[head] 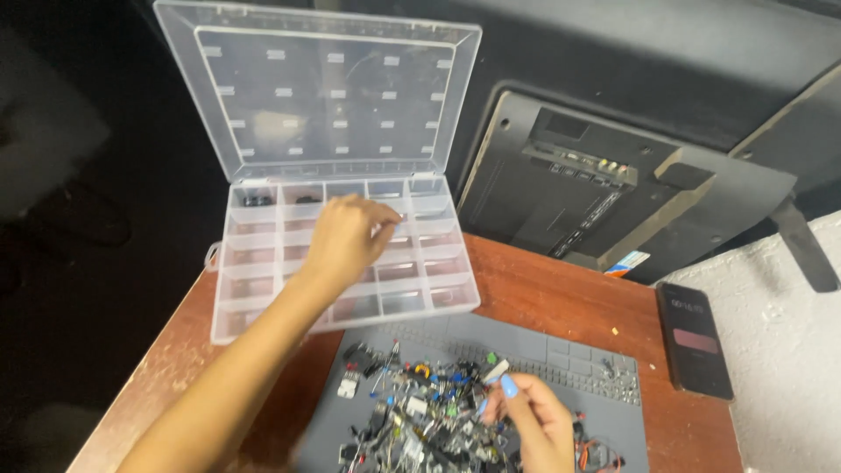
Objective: Sorting various small electronic components from a mixed pile into a plastic organizer box with multiple compartments.
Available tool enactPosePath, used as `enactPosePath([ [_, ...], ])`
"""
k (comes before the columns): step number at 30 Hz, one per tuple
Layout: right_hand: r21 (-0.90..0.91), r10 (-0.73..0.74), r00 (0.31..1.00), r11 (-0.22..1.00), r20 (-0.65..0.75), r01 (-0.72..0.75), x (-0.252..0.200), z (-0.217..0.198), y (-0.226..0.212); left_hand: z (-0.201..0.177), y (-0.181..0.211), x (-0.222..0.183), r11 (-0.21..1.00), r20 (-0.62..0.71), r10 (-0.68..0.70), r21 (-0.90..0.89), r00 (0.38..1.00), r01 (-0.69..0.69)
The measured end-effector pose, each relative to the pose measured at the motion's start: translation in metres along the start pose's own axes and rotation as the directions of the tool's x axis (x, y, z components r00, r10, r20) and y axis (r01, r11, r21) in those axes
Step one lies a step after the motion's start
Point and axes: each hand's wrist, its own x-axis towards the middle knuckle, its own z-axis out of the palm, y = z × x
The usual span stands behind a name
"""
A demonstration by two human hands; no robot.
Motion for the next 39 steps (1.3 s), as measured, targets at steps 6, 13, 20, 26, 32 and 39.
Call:
enactPosePath([
  [6,-0.041,-0.286,0.951,0.955,0.122,0.292,0.006,-0.009,0.009,-0.042,0.072,-0.096,0.954,0.146,-0.066,-0.281,0.987,0.106],
  [13,0.023,-0.285,0.955,0.958,0.083,0.284,0.007,-0.014,0.006,-0.047,0.144,-0.192,0.943,0.218,-0.012,-0.322,0.976,0.084],
  [20,-0.077,-0.246,0.968,0.966,0.042,0.248,-0.031,-0.027,-0.021,-0.026,0.173,-0.233,0.960,0.180,0.123,-0.270,0.976,-0.071],
  [26,-0.353,-0.218,0.975,0.909,0.048,0.221,-0.085,-0.050,0.011,-0.017,0.172,-0.238,0.992,0.243,0.086,-0.110,0.966,-0.060],
  [32,-0.591,-0.422,0.906,0.723,0.030,0.356,-0.131,-0.046,0.044,-0.020,0.170,-0.242,1.000,0.253,0.029,-0.005,0.967,-0.029],
  [39,-0.784,-0.581,0.786,0.379,0.212,0.492,-0.143,-0.040,0.066,-0.037,0.187,-0.248,0.991,0.162,0.111,-0.090,0.981,-0.098],
])
